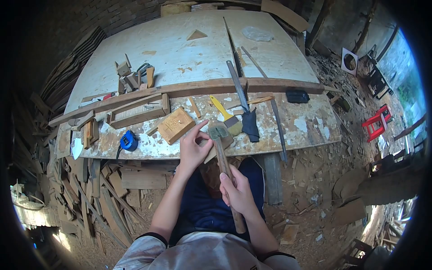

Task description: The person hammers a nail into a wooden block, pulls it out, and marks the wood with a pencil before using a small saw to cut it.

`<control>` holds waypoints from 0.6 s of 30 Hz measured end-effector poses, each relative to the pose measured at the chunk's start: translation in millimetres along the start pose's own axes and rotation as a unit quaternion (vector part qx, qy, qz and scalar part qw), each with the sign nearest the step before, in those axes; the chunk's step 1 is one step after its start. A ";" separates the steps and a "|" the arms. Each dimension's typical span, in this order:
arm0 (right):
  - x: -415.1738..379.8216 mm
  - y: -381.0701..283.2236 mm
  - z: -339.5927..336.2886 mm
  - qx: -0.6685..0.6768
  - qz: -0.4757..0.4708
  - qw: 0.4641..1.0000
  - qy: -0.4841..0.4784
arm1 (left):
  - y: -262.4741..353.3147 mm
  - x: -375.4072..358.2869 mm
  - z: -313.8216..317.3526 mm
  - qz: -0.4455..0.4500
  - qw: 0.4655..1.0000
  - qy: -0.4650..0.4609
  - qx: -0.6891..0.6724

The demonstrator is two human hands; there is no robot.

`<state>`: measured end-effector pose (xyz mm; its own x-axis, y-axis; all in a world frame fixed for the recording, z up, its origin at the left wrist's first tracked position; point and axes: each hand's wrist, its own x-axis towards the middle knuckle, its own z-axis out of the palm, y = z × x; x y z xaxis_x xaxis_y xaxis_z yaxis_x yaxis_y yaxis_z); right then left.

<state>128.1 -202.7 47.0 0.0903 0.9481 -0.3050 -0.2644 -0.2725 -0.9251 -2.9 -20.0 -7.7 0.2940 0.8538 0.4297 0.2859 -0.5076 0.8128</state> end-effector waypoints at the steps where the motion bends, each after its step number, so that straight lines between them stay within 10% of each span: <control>1: -3.3 -1.2 1.7 0.005 -0.016 1.000 0.001 | 0.8 -0.1 -0.4 0.000 1.000 -0.001 0.007; 18: 0.8 -0.1 4.4 0.014 -0.014 1.000 0.010 | -0.7 -1.2 2.5 -0.005 1.000 0.001 0.004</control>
<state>124.0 -201.2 47.8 0.1178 0.9514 -0.2846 -0.2880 -0.2416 -0.9267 -1.1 -21.0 -9.8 0.2899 0.8592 0.4216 0.2961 -0.4995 0.8142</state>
